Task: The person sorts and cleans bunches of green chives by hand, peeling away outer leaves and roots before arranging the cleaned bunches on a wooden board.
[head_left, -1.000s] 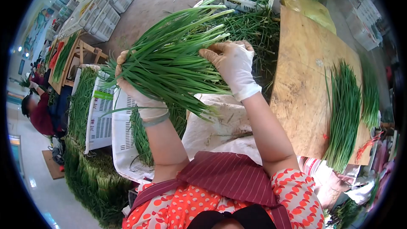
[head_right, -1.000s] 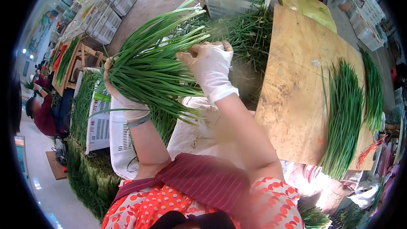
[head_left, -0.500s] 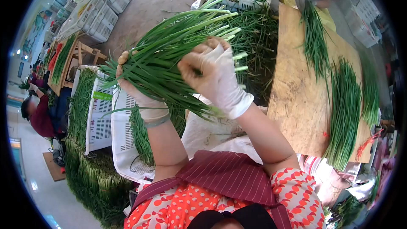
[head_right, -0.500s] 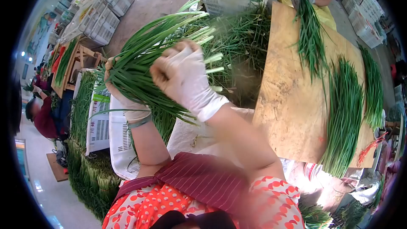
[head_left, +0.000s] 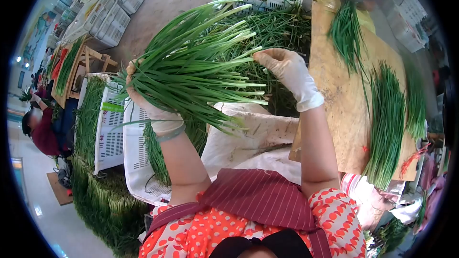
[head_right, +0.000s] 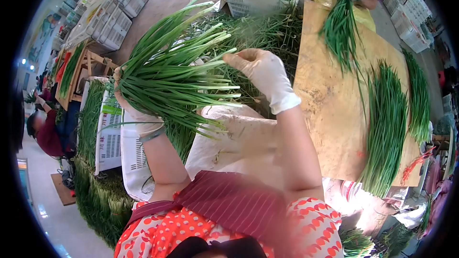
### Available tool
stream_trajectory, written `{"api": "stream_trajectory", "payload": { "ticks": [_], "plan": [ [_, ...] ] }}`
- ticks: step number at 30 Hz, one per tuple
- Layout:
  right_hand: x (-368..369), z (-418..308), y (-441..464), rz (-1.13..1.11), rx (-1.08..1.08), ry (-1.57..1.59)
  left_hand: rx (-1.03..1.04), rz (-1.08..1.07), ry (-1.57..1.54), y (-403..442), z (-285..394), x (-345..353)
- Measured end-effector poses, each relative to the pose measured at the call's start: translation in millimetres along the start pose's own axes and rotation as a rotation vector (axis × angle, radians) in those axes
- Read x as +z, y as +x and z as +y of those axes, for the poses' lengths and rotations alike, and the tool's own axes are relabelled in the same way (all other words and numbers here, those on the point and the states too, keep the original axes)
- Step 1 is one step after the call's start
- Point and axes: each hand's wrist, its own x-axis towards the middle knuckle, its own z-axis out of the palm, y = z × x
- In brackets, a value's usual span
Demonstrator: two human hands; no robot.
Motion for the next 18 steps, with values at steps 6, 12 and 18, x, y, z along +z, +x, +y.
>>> {"api": "stream_trajectory", "payload": {
  "ticks": [6, 12, 18],
  "plan": [
    [13.5, 6.3, -5.1, -0.202, 0.109, 0.638, 0.012, 0.006, -0.005, -1.9, 2.8, 13.7],
    [-7.3, 4.4, -14.1, -0.077, -0.010, -0.011, -0.054, -0.047, -0.001, 1.7, 11.8, -11.6],
    [-19.5, 3.3, 6.8, 0.312, -0.394, -0.136, -0.094, 0.050, 0.116, -0.4, 19.0, 3.8]
  ]
}}
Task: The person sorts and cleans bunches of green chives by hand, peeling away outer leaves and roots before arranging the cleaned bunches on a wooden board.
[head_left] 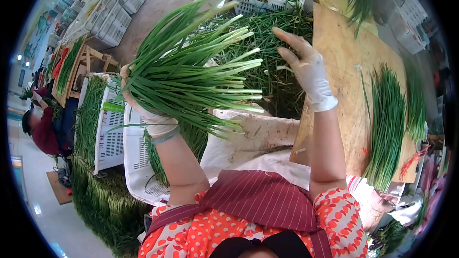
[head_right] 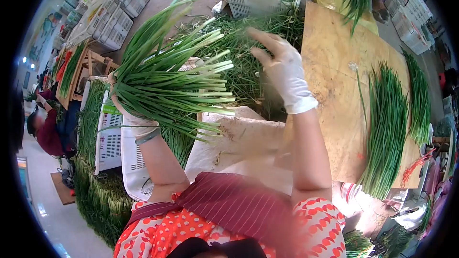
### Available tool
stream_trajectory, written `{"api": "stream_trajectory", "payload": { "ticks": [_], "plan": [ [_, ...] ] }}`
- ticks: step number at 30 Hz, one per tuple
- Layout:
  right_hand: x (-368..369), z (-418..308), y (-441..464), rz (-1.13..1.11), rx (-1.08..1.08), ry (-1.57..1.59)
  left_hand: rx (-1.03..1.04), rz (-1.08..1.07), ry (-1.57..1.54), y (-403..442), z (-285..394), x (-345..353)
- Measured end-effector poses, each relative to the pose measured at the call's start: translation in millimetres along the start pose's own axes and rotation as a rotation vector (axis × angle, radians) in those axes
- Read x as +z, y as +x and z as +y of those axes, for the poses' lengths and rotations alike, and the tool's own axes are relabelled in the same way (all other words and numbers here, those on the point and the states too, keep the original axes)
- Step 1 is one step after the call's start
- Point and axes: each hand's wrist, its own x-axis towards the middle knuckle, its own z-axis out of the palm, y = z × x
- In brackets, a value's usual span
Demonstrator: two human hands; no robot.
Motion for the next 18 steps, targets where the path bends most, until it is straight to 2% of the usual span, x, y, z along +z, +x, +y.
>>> {"api": "stream_trajectory", "payload": {
  "ticks": [2, 4, 6, 7, 9, 10, 12, 13, 14, 16, 18],
  "plan": [
    [11.6, -13.5, 13.7, -0.020, -0.354, 0.097, 0.011, -0.055, 0.023, 1.4, -2.7, 0.8],
    [22.2, -22.0, 16.0, -0.157, -0.309, 0.015, 0.030, -0.112, 0.048, 1.2, -4.5, 5.1],
    [30.4, -25.9, 15.4, -0.179, -0.248, 0.027, 0.026, -0.005, -0.196, -2.8, -5.6, 14.9],
    [31.4, -29.4, 12.2, -0.230, -0.228, 0.034, 0.028, -0.005, -0.194, -5.1, -6.7, 18.0],
    [35.3, -34.6, 1.0, -0.317, -0.128, 0.091, 0.170, -0.031, 0.225, -9.8, -7.6, 21.2],
    [37.8, -34.1, -7.4, -0.347, -0.128, 0.182, 0.172, -0.030, 0.228, -8.6, -6.8, 19.5],
    [34.1, -49.6, -25.0, -0.350, 0.058, 0.349, 0.127, -0.304, -0.077, -2.3, -4.8, 12.5],
    [33.8, -59.1, -33.6, -0.340, 0.253, 0.511, 0.126, -0.204, -0.009, 2.1, 2.6, 3.1],
    [36.9, -65.9, -42.8, -0.343, 0.252, 0.513, 0.129, -0.202, -0.006, 1.0, 2.0, 5.3],
    [44.3, -77.5, -58.9, -0.208, 0.271, 0.694, 0.325, 0.066, 0.330, -0.5, -1.2, 12.4],
    [52.0, -80.6, -70.5, -0.202, 0.349, 0.811, 0.309, 0.134, 0.520, 16.2, 11.3, -30.9]
  ]
}}
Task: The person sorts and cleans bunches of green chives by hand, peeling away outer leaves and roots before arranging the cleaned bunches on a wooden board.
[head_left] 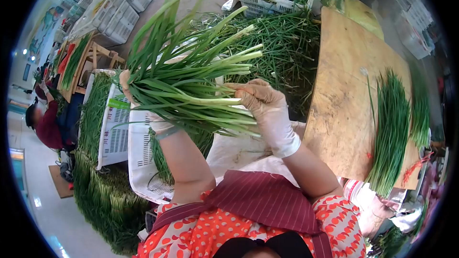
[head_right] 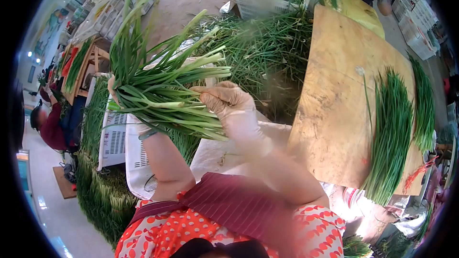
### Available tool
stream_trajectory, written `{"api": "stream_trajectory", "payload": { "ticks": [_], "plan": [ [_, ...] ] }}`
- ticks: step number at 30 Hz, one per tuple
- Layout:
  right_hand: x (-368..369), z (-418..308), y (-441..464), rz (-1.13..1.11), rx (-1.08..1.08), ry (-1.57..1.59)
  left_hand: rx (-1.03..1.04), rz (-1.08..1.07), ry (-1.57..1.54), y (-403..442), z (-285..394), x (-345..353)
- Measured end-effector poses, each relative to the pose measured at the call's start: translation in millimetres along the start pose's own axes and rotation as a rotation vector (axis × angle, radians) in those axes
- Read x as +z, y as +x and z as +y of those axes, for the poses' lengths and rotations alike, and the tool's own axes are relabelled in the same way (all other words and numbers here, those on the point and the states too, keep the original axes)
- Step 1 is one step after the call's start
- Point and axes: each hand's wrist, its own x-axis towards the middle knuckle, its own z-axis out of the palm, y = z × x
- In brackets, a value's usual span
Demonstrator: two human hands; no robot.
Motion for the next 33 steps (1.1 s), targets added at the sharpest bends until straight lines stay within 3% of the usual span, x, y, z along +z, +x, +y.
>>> {"api": "stream_trajectory", "payload": {
  "ticks": [1, 2, 4, 6, 7, 11, 13, 15, 16, 18, 20, 22, 24, 25, 26, 27, 29, 30, 32, 33],
  "plan": [
    [3.3, 1.2, -1.7, 0.008, 0.068, 0.203, 0.085, -0.092, 0.010, 6.1, -2.5, -5.2],
    [5.7, -0.6, -2.4, 0.016, 0.137, 0.406, 0.263, -0.135, 0.219, 8.8, -6.2, -10.4],
    [0.4, -8.6, -2.1, 0.037, 0.178, 0.403, 0.653, -0.106, 0.631, 13.0, -9.7, -13.6],
    [-8.0, -9.8, 2.1, 0.060, 0.242, 0.587, 0.594, -0.091, 0.640, 11.7, -7.6, -11.9],
    [-17.5, 1.0, 9.1, 0.038, 0.089, 0.483, 0.545, -0.040, 0.605, 9.4, -6.4, -7.3],
    [-52.3, 10.9, 26.8, -0.014, 0.109, 0.510, 0.475, -0.051, 0.706, 13.4, -3.1, -16.6],
    [-51.0, -2.2, 35.0, -0.071, 0.106, 0.003, 0.102, -0.162, -0.069, 16.5, -4.6, -27.2],
    [-52.0, -10.0, 44.2, -0.134, 0.127, -0.044, -0.091, -0.212, -0.455, 17.6, -7.1, -31.4],
    [-52.6, -11.4, 48.9, -0.198, 0.149, -0.090, 0.001, -0.175, -0.313, 16.4, -6.8, -29.0],
    [-51.2, 0.3, 61.2, -0.118, 0.122, -0.121, 0.099, -0.137, -0.167, 14.0, -4.7, -23.6],
    [-49.3, 4.7, 71.0, 0.033, -0.191, -0.476, 0.029, -0.226, -0.359, 10.0, -0.8, -17.7],
    [-46.8, -1.0, 73.5, 0.114, -0.296, -0.550, 0.038, -0.159, -0.245, 7.2, 1.1, -15.3],
    [-44.6, -8.4, 74.6, -0.141, -0.172, -0.645, 0.047, -0.093, -0.133, 8.9, -1.0, -18.5],
    [-41.9, 4.5, 78.0, -0.195, -0.221, -0.765, 0.038, -0.158, -0.214, 13.7, -4.5, -25.7],
    [-36.5, 3.2, 80.5, -0.371, -0.020, -0.625, 0.034, -0.191, -0.257, 16.3, -7.3, -25.6],
    [-30.1, 10.0, 80.2, -0.440, 0.033, -0.474, 0.028, -0.224, -0.299, 18.8, -10.1, -25.5],
    [-19.1, 5.4, 71.5, -0.553, 0.148, -0.162, 0.573, -0.130, 0.484, 19.5, -13.1, -17.8],
    [-18.1, 15.1, 70.5, -0.578, 0.074, -0.218, 0.576, -0.129, 0.485, 18.3, -12.8, -15.5],
    [-11.8, -5.6, 56.5, -0.491, 0.320, -0.070, 0.619, -0.189, 0.681, 19.3, -9.2, -20.2],
    [-12.1, -4.9, 51.0, -0.491, 0.320, -0.070, 0.671, -0.244, 0.849, 21.8, -6.5, -26.7]
  ]
}}
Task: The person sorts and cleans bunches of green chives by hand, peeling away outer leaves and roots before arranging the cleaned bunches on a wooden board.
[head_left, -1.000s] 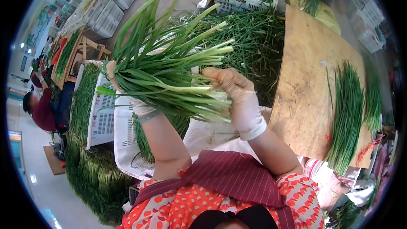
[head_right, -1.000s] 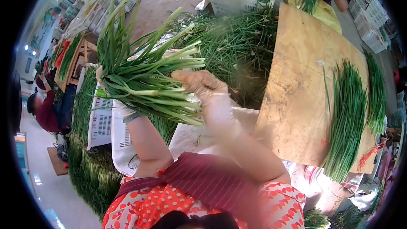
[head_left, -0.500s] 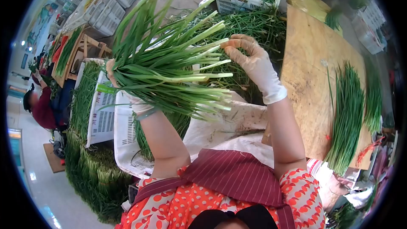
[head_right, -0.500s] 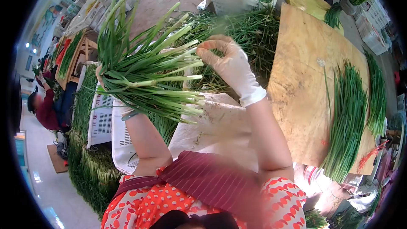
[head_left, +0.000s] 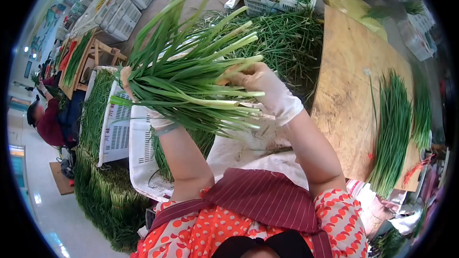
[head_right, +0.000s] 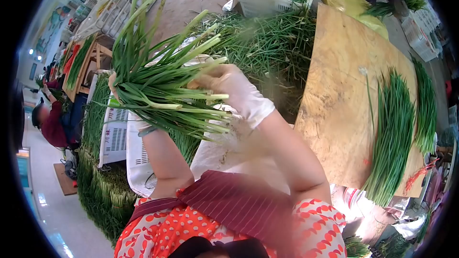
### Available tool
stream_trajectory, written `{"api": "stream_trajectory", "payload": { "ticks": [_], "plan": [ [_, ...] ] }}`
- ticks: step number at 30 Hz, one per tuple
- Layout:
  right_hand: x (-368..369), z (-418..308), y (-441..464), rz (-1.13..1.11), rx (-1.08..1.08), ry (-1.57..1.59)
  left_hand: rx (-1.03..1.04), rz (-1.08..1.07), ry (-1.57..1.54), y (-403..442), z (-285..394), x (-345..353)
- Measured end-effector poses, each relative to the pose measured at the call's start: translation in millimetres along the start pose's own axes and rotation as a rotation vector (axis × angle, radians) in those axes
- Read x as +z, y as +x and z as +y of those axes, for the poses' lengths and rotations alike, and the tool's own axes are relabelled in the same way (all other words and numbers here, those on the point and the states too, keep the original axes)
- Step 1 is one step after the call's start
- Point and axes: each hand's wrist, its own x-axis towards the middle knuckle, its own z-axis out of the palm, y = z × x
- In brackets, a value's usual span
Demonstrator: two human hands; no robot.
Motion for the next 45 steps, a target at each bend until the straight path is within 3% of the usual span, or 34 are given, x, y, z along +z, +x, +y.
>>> {"api": "stream_trajectory", "payload": {
  "ticks": [1, 2, 5, 6, 8, 9, 10, 11, 13, 14, 15, 17, 18, 19, 20, 23, 24, 26, 28, 29, 30, 31, 32, 33, 35, 37, 39, 40, 41, 43, 45],
  "plan": [
    [0.5, 3.1, -4.4, 0.094, -0.084, 0.128, 0.074, -0.072, 0.140, 1.2, -2.3, -5.6],
    [-1.0, 5.6, -7.6, 0.188, -0.169, 0.255, -0.044, 0.003, 0.126, -0.6, 2.9, -2.6],
    [-19.8, 11.7, -21.4, 0.173, -0.322, 0.470, -0.439, 0.249, -0.336, -10.1, -22.5, -11.0],
    [-28.9, 11.5, -26.6, 0.258, -0.365, 0.418, -0.522, 0.260, -0.586, -14.5, -49.1, -24.6],
    [-52.6, 12.2, -31.1, 0.324, -0.546, 0.406, -0.597, 0.277, -0.839, -22.8, -83.5, -36.9],
    [-65.8, 14.2, -31.1, 0.309, -0.683, 0.451, -0.561, 0.304, -0.759, -25.8, -95.0, -38.3],
    [-79.0, 8.5, -35.1, 0.330, -0.663, 0.607, -0.541, 0.320, -0.721, -25.0, -92.6, -37.2],
    [-92.4, 0.4, -44.0, 0.578, -0.434, 0.155, -0.522, 0.336, -0.682, -19.0, -78.9, -33.3],
    [-104.4, 8.7, -31.2, 0.694, -0.078, -0.264, -0.504, 0.023, -1.758, 3.1, -13.4, -17.9],
    [-102.9, 6.4, -28.1, 0.698, -0.079, -0.265, -0.564, -0.196, -2.158, 21.7, 37.8, -4.4],
    [-96.2, 2.9, -22.7, 0.645, -0.156, -0.292, -0.564, -0.196, -2.161, 18.6, 31.8, -4.7],
    [-77.2, -10.2, -13.7, 0.588, -0.230, -0.318, -0.634, 0.043, -2.212, 10.9, 14.5, -5.6],
    [-64.0, -22.9, -11.3, 0.448, -0.229, -0.259, -0.500, 0.440, -1.554, 11.1, 7.1, -0.6],
    [-54.7, -29.5, -8.6, 0.311, -0.229, -0.198, -0.663, 0.733, -0.735, 11.9, 0.5, 4.7],
    [-53.7, -27.7, -1.5, 0.250, -0.201, -0.282, -0.425, 0.400, -0.489, 3.5, -41.0, -13.1],
    [-48.1, -18.5, 10.5, 0.137, -0.257, -0.370, -0.324, 0.190, -0.489, -2.9, -57.1, -13.8],
    [-47.6, -16.3, 11.8, 0.161, -0.303, -0.515, -0.095, 0.135, -0.205, -5.6, -59.2, -14.8],
    [-43.3, -13.2, 11.2, 0.183, -0.349, -0.664, 0.130, 0.080, 0.079, -3.0, -31.9, -6.5],
    [-33.7, -8.9, 7.8, 0.417, -0.411, -0.883, -0.279, 0.111, -0.745, -2.8, -2.5, 7.0],
    [-30.1, -1.8, 10.6, 0.417, -0.411, -0.884, -0.279, 0.111, -0.746, 2.1, 10.8, 12.0],
    [-26.2, 9.0, 15.2, 0.466, -0.387, -0.417, -0.398, 0.102, -1.345, 7.6, 23.2, 15.9],
    [-22.2, 14.9, 17.2, 0.497, -0.350, 0.050, -0.445, 0.085, -1.648, 4.4, 14.2, 14.5],
    [-17.8, 9.2, 12.9, 0.516, -0.261, 0.165, -0.513, 0.080, -1.946, 1.2, 5.2, 13.0],
    [-19.5, 11.0, 13.5, 0.518, -0.261, 0.166, -0.536, 0.192, -1.588, -15.0, -38.3, 3.6],
    [-25.4, 13.1, 15.2, 0.556, -0.400, 0.324, -0.545, 0.289, -1.226, -9.7, -27.9, 3.0],
    [-34.5, 8.1, 9.0, 0.633, -0.319, 0.385, -0.663, 0.422, -1.037, -3.9, -2.6, 2.7],
    [-58.1, 14.4, 4.6, 0.615, -0.307, 0.241, -0.716, 0.560, -0.997, 10.0, 25.9, 8.7],
    [-55.1, -1.6, -0.7, 0.793, -0.192, -0.162, -0.728, 0.655, -1.022, 15.3, 35.4, 12.4],
    [-69.1, 8.5, 3.1, 0.899, -0.519, -0.785, -0.738, 0.754, -1.046, 19.2, 42.0, 15.5],
    [-65.8, -14.0, -4.2, 1.079, -0.861, -0.957, -0.748, 0.854, -1.067, 22.0, 44.9, 14.9],
    [-44.0, -47.2, -26.0, 1.183, -0.894, -1.039, -0.765, 0.781, -1.114, 23.7, 48.3, 13.0]
  ]
}}
